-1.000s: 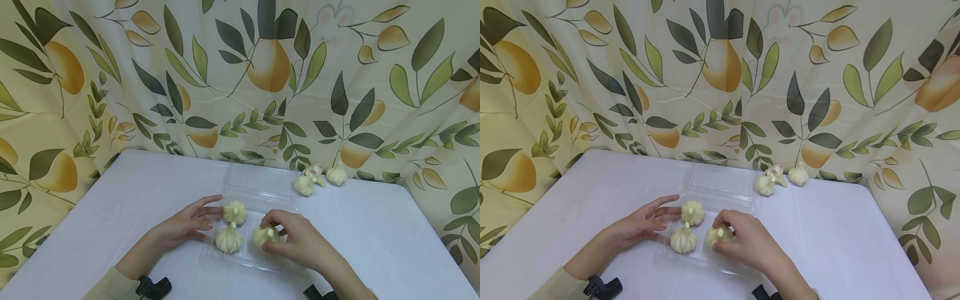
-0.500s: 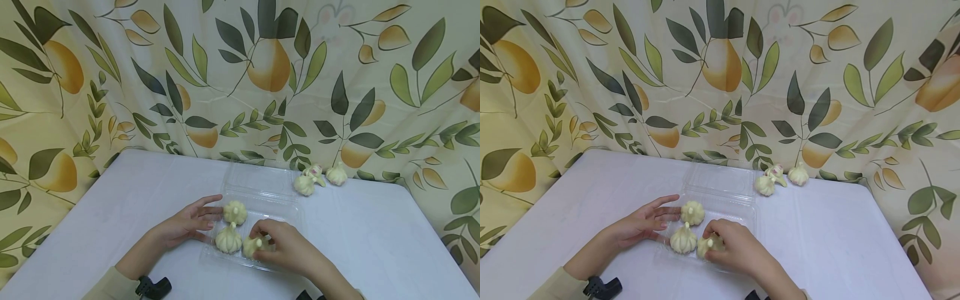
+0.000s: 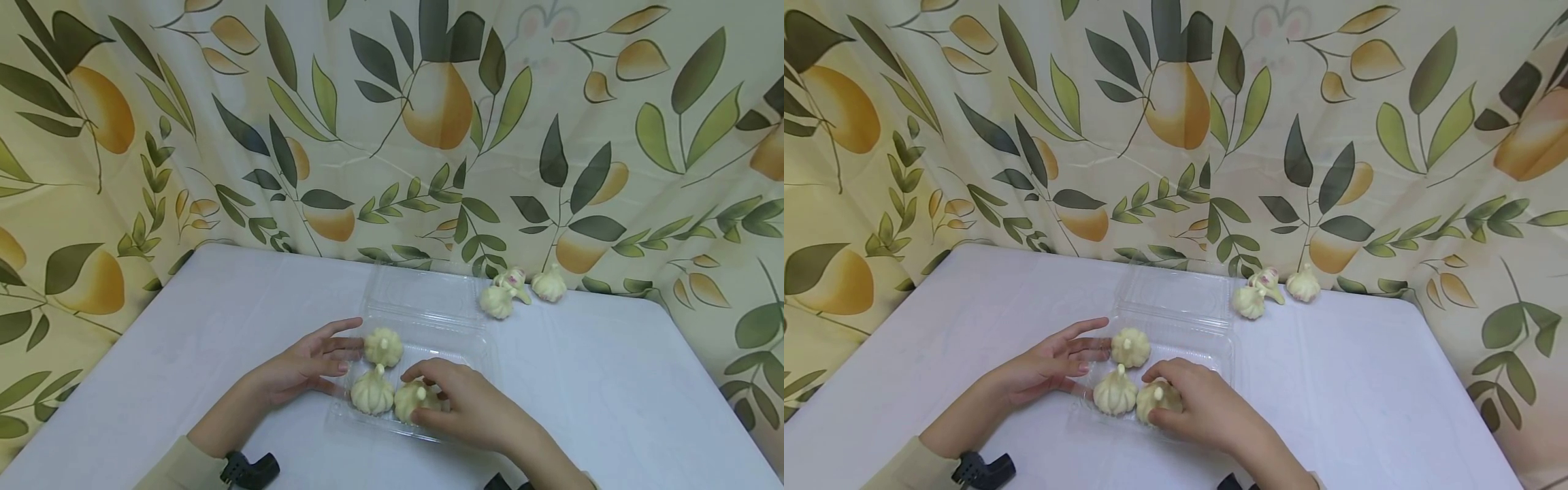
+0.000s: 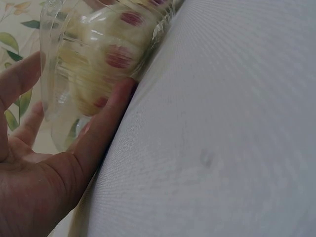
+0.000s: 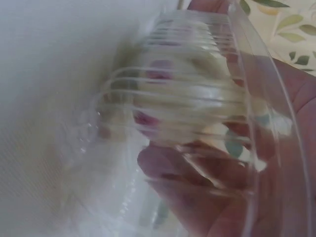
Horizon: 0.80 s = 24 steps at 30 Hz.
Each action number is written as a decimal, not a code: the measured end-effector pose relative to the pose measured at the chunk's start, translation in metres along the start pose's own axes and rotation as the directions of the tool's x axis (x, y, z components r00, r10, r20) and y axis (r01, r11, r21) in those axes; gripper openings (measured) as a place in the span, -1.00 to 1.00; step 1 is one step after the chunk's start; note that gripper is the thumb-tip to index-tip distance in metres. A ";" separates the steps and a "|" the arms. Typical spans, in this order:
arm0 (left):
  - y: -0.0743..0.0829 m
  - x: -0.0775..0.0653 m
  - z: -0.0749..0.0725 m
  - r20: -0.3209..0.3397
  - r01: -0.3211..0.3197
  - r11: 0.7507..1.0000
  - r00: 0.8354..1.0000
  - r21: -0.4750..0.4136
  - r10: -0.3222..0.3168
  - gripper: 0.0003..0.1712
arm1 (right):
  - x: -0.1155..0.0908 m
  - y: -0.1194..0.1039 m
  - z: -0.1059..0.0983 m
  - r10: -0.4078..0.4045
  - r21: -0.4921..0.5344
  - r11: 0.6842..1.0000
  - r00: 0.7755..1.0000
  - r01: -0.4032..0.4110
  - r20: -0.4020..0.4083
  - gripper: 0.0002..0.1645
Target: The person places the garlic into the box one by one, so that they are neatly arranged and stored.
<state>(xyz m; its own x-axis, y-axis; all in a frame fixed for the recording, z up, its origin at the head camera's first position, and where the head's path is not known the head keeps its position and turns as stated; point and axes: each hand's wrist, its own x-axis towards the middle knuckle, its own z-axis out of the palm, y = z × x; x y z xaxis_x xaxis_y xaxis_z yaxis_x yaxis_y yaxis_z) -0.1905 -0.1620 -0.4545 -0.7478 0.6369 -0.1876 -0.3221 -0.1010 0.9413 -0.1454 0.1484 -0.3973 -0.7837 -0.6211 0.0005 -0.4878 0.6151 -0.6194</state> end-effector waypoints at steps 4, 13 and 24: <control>0.000 0.000 0.000 0.001 0.000 1.000 1.000 0.002 0.000 -0.09 | -0.003 -0.002 -0.007 0.005 0.000 1.000 1.000 -0.005 0.000 -0.50; 0.000 0.001 0.000 0.000 0.001 1.000 1.000 0.001 -0.001 -0.09 | -0.007 -0.002 -0.026 -0.010 0.027 1.000 0.999 0.011 -0.043 -0.47; 0.000 0.001 0.000 -0.008 0.003 1.000 1.000 -0.002 -0.003 -0.09 | -0.009 0.007 -0.041 -0.032 -0.005 0.999 0.993 0.032 -0.117 -0.50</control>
<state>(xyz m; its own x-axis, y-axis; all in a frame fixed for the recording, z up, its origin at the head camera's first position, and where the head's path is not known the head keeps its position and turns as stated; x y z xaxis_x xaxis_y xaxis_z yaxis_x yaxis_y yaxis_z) -0.1906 -0.1613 -0.4547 -0.7516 0.6309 -0.1926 -0.3254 -0.1006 0.9402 -0.1571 0.1782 -0.3698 -0.8072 -0.5796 0.1119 -0.5144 0.5976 -0.6150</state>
